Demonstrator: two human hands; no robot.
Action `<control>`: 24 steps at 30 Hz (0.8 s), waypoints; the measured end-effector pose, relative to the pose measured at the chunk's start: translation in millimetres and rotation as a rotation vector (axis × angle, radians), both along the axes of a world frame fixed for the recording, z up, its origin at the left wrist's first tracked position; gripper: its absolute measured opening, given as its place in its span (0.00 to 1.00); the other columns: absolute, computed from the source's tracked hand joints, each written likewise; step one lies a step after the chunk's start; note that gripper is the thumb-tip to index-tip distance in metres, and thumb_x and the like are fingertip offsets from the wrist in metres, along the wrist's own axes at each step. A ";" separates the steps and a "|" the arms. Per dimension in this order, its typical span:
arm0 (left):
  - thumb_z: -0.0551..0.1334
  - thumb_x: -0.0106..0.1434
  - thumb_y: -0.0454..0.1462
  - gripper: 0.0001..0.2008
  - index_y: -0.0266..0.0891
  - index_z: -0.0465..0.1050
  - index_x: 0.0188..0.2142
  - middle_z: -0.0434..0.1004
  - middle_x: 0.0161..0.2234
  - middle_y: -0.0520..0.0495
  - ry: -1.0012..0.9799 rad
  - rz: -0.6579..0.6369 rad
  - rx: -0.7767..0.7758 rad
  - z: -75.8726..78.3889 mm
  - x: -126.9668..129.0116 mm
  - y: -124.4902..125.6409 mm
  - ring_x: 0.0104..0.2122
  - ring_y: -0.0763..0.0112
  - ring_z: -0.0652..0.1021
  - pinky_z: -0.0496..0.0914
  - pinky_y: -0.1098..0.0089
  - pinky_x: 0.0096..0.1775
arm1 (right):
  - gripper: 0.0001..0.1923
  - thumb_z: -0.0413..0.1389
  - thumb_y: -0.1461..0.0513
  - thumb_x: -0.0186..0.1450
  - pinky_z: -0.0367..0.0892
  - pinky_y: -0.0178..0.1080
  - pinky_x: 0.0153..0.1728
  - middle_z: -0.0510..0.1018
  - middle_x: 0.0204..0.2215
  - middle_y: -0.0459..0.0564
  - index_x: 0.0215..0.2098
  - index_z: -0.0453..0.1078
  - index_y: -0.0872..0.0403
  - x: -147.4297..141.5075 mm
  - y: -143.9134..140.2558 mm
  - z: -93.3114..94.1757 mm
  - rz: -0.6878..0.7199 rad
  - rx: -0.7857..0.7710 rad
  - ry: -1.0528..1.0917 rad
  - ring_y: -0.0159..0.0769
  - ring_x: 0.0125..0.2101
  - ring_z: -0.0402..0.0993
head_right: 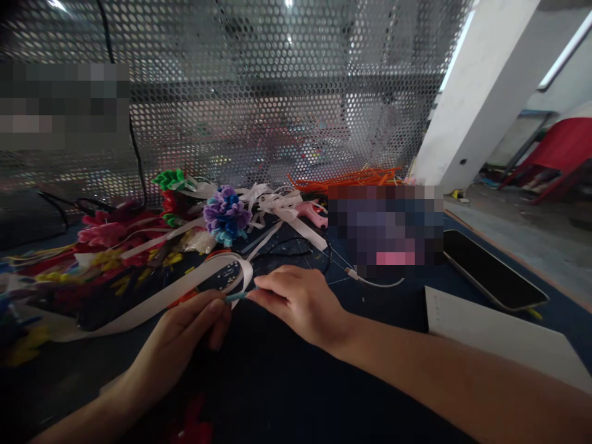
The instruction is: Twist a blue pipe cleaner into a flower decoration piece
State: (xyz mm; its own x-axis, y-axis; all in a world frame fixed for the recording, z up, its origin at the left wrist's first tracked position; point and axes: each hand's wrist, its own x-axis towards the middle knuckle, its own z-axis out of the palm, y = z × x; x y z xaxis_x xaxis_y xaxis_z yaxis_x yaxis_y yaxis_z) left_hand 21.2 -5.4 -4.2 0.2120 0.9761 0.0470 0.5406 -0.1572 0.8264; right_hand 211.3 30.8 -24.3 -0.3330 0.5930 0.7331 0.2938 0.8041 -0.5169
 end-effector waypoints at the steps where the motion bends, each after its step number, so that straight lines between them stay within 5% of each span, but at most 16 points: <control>1: 0.47 0.65 0.43 0.17 0.40 0.66 0.24 0.64 0.15 0.56 0.001 0.006 -0.001 -0.2 -0.5 -0.1 0.19 0.75 0.66 0.58 0.74 0.25 | 0.05 0.54 0.62 0.63 0.68 0.31 0.31 0.75 0.28 0.48 0.34 0.70 0.56 -0.1 0.6 -0.2 0.016 0.000 -0.063 0.29 0.30 0.72; 7: 0.47 0.65 0.43 0.17 0.39 0.65 0.24 0.63 0.15 0.56 0.000 0.020 -0.011 1.7 -0.3 -0.4 0.20 0.75 0.66 0.59 0.74 0.26 | 0.15 0.44 0.60 0.68 0.61 0.33 0.26 0.69 0.24 0.48 0.27 0.65 0.57 -2.7 0.8 -3.0 0.071 -0.037 -0.398 0.29 0.24 0.65; 11: 0.47 0.65 0.43 0.17 0.39 0.65 0.24 0.63 0.16 0.56 -0.008 0.017 -0.018 1.9 0.4 0.1 0.20 0.74 0.65 0.59 0.74 0.25 | 0.14 0.43 0.61 0.68 0.60 0.34 0.27 0.67 0.24 0.48 0.26 0.62 0.57 -3.4 -1.1 -1.6 0.086 -0.088 -0.406 0.30 0.25 0.64; 16: 0.47 0.65 0.44 0.17 0.39 0.64 0.25 0.62 0.15 0.56 -0.036 0.024 -0.029 0.7 -0.3 0.2 0.19 0.75 0.65 0.59 0.74 0.25 | 0.01 0.49 0.66 0.61 0.62 0.34 0.30 0.66 0.28 0.48 0.30 0.61 0.56 -1.3 -0.7 -0.6 0.181 -0.088 -0.413 0.31 0.29 0.63; 24: 0.47 0.64 0.44 0.17 0.39 0.65 0.25 0.63 0.15 0.55 -0.053 0.016 -0.038 2.0 0.0 -0.7 0.19 0.74 0.65 0.58 0.73 0.25 | 0.04 0.47 0.66 0.65 0.65 0.35 0.34 0.68 0.33 0.50 0.33 0.63 0.55 2.4 2.5 -3.7 0.262 -0.042 -0.305 0.31 0.34 0.66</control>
